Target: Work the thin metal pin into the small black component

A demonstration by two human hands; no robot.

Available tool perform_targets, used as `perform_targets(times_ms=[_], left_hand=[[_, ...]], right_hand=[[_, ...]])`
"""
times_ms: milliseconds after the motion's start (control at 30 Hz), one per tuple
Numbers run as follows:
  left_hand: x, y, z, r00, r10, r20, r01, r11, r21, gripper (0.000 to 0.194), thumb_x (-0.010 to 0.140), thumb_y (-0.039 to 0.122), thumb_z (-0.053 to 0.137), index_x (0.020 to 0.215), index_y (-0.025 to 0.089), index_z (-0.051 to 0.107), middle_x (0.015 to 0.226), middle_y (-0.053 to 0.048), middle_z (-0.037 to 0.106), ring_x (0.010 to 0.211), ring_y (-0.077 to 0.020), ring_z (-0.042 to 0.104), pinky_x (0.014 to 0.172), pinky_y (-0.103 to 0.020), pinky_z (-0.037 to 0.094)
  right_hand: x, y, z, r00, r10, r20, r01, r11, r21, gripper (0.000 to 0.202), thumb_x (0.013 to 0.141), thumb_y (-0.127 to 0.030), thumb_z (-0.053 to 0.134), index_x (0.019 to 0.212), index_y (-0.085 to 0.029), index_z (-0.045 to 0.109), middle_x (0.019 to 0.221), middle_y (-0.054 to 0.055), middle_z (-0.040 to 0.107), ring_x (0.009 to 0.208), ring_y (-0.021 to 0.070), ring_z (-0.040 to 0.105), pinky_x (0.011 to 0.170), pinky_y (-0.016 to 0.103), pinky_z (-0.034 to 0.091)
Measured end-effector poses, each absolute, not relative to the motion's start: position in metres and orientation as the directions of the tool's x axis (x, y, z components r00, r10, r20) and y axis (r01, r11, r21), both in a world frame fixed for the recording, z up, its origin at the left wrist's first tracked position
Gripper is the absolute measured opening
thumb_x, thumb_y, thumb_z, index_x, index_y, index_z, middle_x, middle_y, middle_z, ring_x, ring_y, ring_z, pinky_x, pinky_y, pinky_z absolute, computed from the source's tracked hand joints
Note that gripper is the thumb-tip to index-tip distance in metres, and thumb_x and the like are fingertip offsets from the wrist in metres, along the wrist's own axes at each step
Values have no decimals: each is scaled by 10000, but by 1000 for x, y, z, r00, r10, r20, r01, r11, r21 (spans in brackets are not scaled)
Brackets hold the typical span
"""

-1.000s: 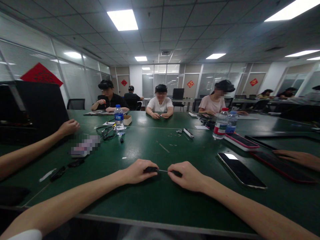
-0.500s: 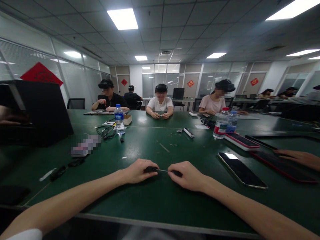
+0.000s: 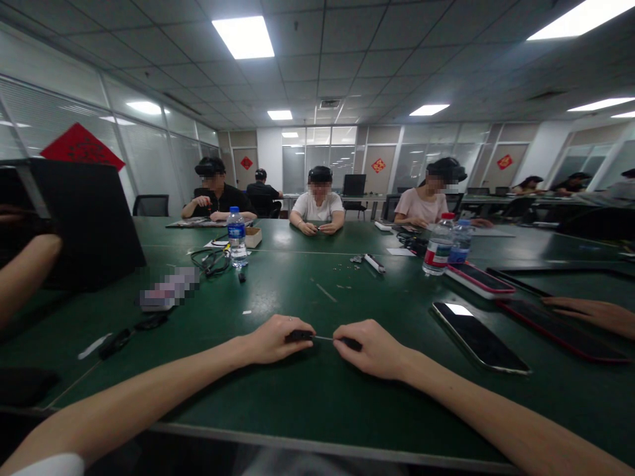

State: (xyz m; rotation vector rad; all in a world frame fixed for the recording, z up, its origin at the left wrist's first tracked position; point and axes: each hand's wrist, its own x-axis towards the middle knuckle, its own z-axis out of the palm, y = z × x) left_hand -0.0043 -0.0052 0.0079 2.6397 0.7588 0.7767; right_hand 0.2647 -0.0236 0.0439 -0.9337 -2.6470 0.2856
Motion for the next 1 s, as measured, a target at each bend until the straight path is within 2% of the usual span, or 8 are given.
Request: perform_targets(times_ms=[1000], left_hand=[[-5,-4,5,719,558,414,398,-819,413,257,958,335,608,1147,171,670,986,-67,723,842,-159,676,767,-234,509]], right_hand=[[264,-26,48,-733,645,216,586,760,-281,275,953,-318,503,991,-186,741,853,50,731,716,158,645,684,240,469]])
